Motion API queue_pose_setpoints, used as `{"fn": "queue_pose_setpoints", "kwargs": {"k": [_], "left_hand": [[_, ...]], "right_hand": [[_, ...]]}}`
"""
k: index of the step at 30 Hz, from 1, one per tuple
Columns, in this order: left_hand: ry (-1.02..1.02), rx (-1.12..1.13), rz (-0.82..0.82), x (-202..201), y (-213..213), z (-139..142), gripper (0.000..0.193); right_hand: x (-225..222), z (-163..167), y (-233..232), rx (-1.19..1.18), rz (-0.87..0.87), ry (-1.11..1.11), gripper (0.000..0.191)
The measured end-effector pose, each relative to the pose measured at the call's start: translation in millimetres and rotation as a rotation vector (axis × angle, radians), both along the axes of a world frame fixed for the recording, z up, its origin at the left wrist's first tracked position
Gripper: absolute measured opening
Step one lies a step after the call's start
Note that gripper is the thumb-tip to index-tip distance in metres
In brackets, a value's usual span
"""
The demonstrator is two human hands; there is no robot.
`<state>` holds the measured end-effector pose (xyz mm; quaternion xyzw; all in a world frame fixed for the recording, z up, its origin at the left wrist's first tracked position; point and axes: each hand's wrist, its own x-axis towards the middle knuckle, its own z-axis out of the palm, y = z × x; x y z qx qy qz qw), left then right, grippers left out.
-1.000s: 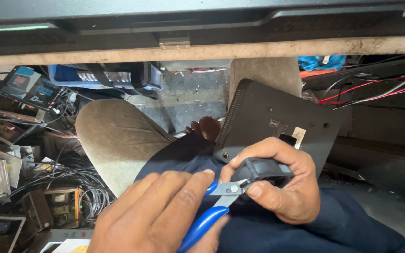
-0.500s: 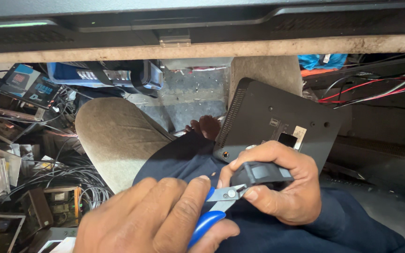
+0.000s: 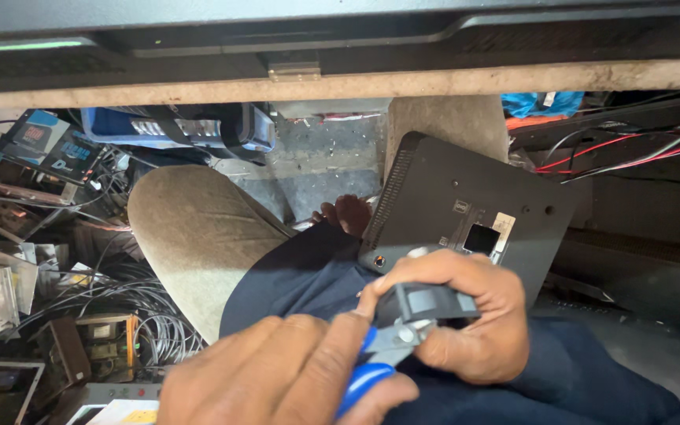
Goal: The person uses pliers to repeatedly press and adjust the plastic housing of a small cooling fan. The person holds the fan in one hand and manipulates the housing with the pliers in the other, rotating the fan to access different sides.
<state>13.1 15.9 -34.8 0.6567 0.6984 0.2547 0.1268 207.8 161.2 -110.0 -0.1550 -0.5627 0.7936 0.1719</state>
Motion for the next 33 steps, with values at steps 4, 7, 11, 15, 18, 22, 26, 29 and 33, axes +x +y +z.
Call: {"fn": "queue_pose_setpoints", "kwargs": {"k": [4, 7, 11, 15, 18, 22, 26, 29, 33], "left_hand": [[-0.031, 0.019, 0.103, -5.1, 3.7, 11.9, 0.058], [-0.184, -0.01, 0.235, -11.3, 3.4, 16.4, 0.058], [-0.218, -0.049, 0.247, -6.3, 1.7, 10.9, 0.059], [-0.254, -0.092, 0.213, -1.1, 0.4, 7.5, 0.059], [-0.257, -0.108, 0.191, -3.4, 2.0, 9.1, 0.059], [-0.299, -0.116, 0.204, -6.2, 6.4, 8.7, 0.056], [-0.447, -0.137, 0.255, -1.1, 5.5, 3.6, 0.052], [-0.451, -0.085, 0.26, 2.1, 1.4, 0.5, 0.051], [-0.63, -0.121, 0.24, 7.1, 0.4, -2.5, 0.053]], "right_hand": [[-2.1, 2.3, -4.9, -0.093, -0.042, -0.083, 0.044], [-2.5, 4.2, -2.0, -0.17, -0.05, -0.092, 0.041], [-2.6, 3.9, 0.0, -0.312, -0.061, -0.137, 0.043], [-1.3, 2.6, -0.3, -0.172, -0.094, -0.19, 0.044], [-1.4, 4.5, 0.8, -0.195, -0.079, -0.198, 0.044], [-9.3, 7.5, -1.1, -0.398, -0.068, -0.048, 0.048], [-15.5, 10.2, 0.9, -0.797, -0.001, 0.244, 0.055], [-16.3, 12.0, 3.2, -0.723, 0.011, 0.138, 0.07], [-20.5, 13.5, 2.3, -0.663, -0.009, 0.206, 0.057]]}}
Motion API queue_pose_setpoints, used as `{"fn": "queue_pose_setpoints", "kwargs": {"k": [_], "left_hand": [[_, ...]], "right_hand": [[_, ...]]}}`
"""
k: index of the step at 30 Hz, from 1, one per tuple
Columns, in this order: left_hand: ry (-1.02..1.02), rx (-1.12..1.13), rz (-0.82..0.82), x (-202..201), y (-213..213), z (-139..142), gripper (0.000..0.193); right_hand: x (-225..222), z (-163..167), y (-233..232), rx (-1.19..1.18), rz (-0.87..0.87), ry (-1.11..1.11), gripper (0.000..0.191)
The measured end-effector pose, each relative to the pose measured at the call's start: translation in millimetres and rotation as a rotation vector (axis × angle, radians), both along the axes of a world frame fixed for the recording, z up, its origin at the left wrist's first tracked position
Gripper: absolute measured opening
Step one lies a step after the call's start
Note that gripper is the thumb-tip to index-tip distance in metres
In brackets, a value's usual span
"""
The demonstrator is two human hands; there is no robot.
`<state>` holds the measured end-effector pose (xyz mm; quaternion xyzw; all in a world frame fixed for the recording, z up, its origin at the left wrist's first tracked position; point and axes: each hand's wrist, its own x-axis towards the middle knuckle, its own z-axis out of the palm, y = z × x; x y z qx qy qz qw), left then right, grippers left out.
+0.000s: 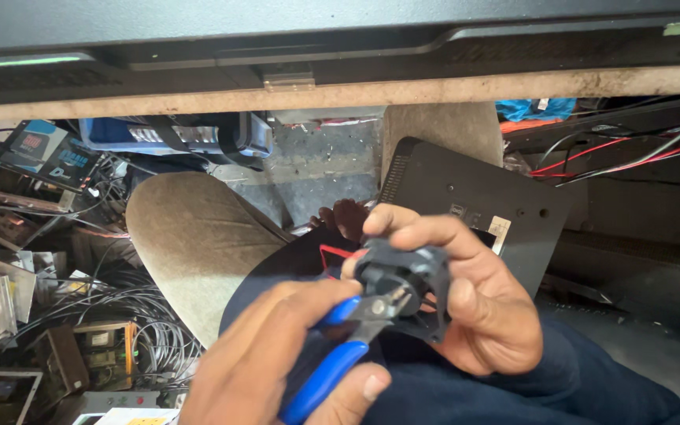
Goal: The person uses pliers to repeatedly press and adjust the plastic housing of a small cooling fan. The person holds the fan in one hand and manipulates the housing with the pliers in the other, rotating the fan to access different sides.
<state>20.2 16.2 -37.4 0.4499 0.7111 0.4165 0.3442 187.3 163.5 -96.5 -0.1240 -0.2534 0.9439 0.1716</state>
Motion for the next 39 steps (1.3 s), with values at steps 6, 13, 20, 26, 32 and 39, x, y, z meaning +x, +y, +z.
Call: {"fn": "queue_pose_setpoints", "kwargs": {"k": [6, 13, 20, 26, 32, 39], "left_hand": [[-0.173, 0.069, 0.22, 23.3, 4.9, -8.4, 0.06], [-0.031, 0.103, 0.254, 15.0, -5.3, -8.9, 0.057], [-0.385, -0.135, -0.275, -11.1, -19.8, -22.3, 0.053], [-0.464, -0.211, -0.289, -16.0, -27.0, -35.6, 0.055], [-0.368, -0.122, -0.253, -16.3, -1.2, -3.5, 0.052], [1.148, 0.365, -0.036, -9.3, 1.7, 3.9, 0.027]], "right_hand": [[-7.3, 5.8, -4.0, 0.088, -0.051, 0.057, 0.043], [-5.6, 6.2, -1.4, 0.497, -0.048, -0.094, 0.079], [-6.7, -0.6, -5.4, 0.523, -0.229, -0.136, 0.065], [0.8, 7.2, -1.1, 0.358, -0.109, -0.064, 0.072], [4.2, 2.9, 3.6, 0.359, -0.084, -0.11, 0.094], [8.0, -13.2, 1.2, 0.302, -0.131, -0.085, 0.095]]}}
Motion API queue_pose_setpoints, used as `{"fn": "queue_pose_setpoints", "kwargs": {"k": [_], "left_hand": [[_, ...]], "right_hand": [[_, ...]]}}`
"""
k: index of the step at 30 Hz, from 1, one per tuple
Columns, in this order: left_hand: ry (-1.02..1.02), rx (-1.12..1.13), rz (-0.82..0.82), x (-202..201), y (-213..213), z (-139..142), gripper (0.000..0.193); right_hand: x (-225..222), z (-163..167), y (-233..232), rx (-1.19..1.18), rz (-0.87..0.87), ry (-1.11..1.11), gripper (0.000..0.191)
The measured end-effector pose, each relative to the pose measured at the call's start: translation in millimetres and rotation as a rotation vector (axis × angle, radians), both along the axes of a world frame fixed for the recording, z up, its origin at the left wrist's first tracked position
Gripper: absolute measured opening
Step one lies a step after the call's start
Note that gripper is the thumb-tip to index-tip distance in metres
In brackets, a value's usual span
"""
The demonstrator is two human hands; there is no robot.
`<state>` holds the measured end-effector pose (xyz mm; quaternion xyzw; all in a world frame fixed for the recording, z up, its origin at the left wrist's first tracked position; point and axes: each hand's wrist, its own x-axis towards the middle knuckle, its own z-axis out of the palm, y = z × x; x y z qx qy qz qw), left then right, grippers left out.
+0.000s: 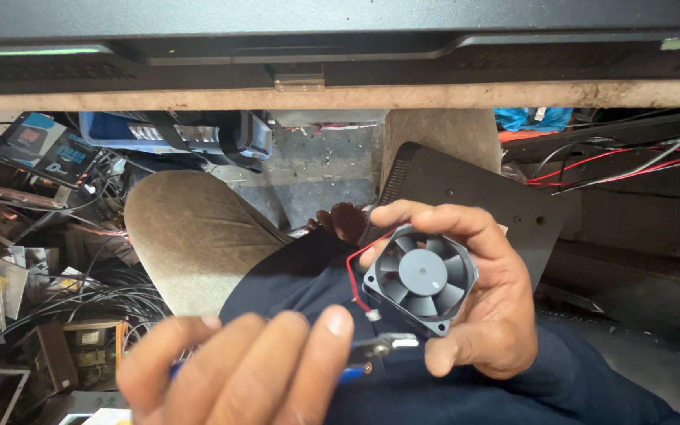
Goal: The person uses pliers to repeatedly press and adjust the plastic housing of a small cooling fan. The person holds the fan in one hand and manipulates the housing with the pliers in the other, rotating the fan to access different sides.
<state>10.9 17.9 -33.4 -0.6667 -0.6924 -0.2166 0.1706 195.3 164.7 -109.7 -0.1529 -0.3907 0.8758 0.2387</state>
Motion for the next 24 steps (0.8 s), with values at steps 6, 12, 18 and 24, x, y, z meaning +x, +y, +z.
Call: {"fn": "queue_pose_setpoints", "kwargs": {"k": [6, 12, 18, 24], "left_hand": [[0.173, -0.041, -0.097, -5.2, -7.6, 1.5, 0.025], [0.184, -0.009, -0.088, -4.2, -4.3, -3.2, 0.023], [0.189, 0.02, -0.082, -5.0, -1.1, -3.9, 0.024], [0.212, -0.049, -0.144, -9.3, -0.1, 6.0, 0.024]], "right_hand": [[2.9, -6.7, -1.1, -0.063, 0.058, -0.015, 0.089], [4.9, -3.8, -5.5, -0.054, 0.087, -0.04, 0.075], [2.0, 4.1, -8.6, -0.087, 0.119, -0.027, 0.062], [3.2, 7.2, -14.5, -0.101, 0.12, 0.031, 0.05]]}}
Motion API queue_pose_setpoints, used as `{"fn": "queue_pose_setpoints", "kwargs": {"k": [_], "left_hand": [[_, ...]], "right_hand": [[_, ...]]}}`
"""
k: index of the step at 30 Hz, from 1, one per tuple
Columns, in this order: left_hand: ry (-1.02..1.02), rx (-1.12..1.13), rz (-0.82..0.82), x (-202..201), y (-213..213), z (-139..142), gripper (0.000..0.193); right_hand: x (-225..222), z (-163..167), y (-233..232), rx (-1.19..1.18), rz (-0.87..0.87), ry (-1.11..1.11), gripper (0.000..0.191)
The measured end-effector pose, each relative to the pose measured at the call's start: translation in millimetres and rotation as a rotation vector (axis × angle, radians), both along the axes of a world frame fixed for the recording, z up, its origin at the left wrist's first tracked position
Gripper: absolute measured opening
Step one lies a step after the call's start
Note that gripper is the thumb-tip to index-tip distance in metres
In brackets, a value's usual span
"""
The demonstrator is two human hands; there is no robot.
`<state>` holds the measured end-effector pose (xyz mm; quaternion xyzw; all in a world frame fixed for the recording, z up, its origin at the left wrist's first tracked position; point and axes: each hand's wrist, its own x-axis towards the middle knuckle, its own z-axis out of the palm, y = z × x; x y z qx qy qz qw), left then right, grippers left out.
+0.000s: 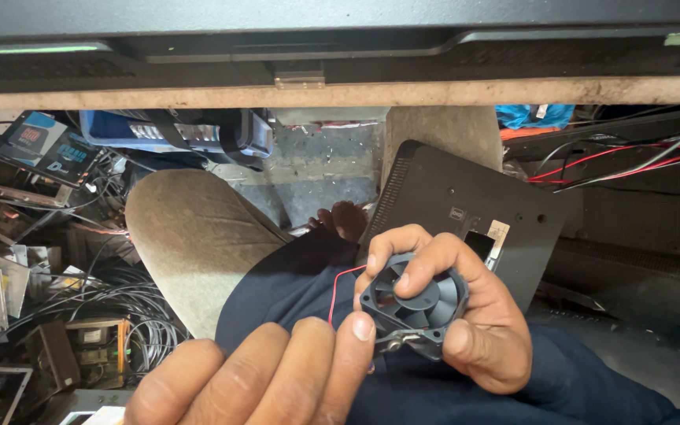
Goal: The person uses pliers to repeatedly press and adjust the plastic housing of a small cooling fan. The person holds the fan in one hand and manipulates the housing with the pliers in the other, rotating the fan to access different sides.
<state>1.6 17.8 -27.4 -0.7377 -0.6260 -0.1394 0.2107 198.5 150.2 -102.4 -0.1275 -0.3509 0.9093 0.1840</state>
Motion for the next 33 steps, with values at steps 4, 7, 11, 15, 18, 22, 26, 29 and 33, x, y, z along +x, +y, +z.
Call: {"fn": "queue_pose_setpoints", "kwargs": {"k": [4, 7, 11, 15, 18, 22, 26, 29, 33], "left_hand": [[0.092, -0.028, -0.088, -11.5, -5.3, -0.3, 0.029], [0.084, -0.047, -0.084, -9.7, -5.9, -2.3, 0.03], [0.045, -0.061, -0.055, -5.8, -1.0, 0.5, 0.031], [0.097, -0.089, -0.14, -18.1, 2.2, 12.0, 0.033], [0.093, -0.113, -0.178, -25.1, 3.6, 18.5, 0.033], [0.092, -0.133, -0.184, -24.7, 4.0, 18.7, 0.034], [0.087, -0.142, -0.153, -17.6, 0.8, 10.6, 0.036], [0.088, -0.109, -0.102, -12.5, -3.9, 2.8, 0.037], [0.039, -0.135, -0.056, -7.6, -13.4, -5.3, 0.038]], "right_hand": [[-2.1, -3.8, -7.4, -0.038, -0.049, 0.032, 0.048], [-4.0, -5.9, -11.2, -0.058, -0.087, 0.07, 0.045], [-6.8, -5.8, -13.5, -0.1, -0.122, 0.06, 0.044], [-5.6, -2.3, -6.4, -0.135, -0.012, 0.079, 0.041], [-3.9, -0.2, -1.2, -0.145, 0.046, 0.048, 0.039], [-3.8, -0.7, -3.2, -0.115, -0.001, 0.071, 0.039], [-4.5, -1.6, -13.1, -0.088, -0.123, 0.089, 0.041], [-5.6, -2.9, -16.2, -0.069, -0.157, 0.047, 0.042], [-7.8, -3.9, -17.6, -0.073, -0.18, 0.07, 0.042]]}}
